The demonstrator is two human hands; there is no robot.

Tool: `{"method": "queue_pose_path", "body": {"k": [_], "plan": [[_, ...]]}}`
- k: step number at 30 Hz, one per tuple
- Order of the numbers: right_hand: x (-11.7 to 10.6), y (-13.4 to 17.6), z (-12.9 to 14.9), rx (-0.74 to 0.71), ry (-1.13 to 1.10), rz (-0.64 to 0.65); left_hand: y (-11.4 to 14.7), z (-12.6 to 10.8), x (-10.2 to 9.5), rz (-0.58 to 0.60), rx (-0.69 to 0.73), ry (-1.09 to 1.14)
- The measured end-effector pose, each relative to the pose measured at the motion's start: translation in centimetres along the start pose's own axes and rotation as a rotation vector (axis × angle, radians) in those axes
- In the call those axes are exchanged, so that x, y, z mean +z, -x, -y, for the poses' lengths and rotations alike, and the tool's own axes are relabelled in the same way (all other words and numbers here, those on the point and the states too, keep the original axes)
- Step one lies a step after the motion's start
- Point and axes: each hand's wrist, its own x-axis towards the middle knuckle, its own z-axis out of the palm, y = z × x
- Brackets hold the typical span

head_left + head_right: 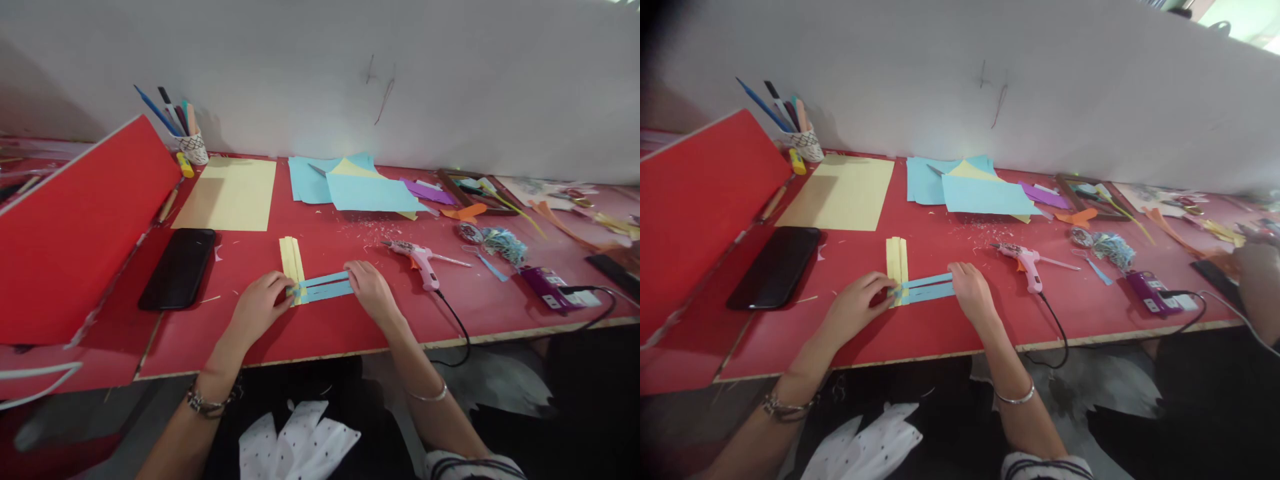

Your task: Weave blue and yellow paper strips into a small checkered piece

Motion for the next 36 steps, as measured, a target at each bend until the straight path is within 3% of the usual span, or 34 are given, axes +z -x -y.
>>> {"method": "queue_pose_path", "body": {"k": [13,19,23,28,31,36], "plan": [[0.3,0.0,0.2,0.035,0.025,0.038,0.1,0.0,0.0,-0.013,0.014,0.005],[-0.4,0.2,-0.3,0.080,0.089,-0.018,0.0,0.1,0.1,-0.007,0.006,0.008],[-0.4,1.3,1.8,0.052,0.197,-0.098,0.0,0.1,0.1,-0.004,-0.012,0.010],[1.3,2.9,6.4,-0.154,0.174,0.061,0.0,0.0,0.1,-0.017,0.008,0.005],[1.9,3.1,7.4,-0.103,0.147,0.077,0.0,0.0,0.1,-0.022,0.014,0.010],[1.8,3.1,6.5,-0.038,0.154,0.061,0.0,0.1,0.1,-0.019,0.003,0.004]]}}
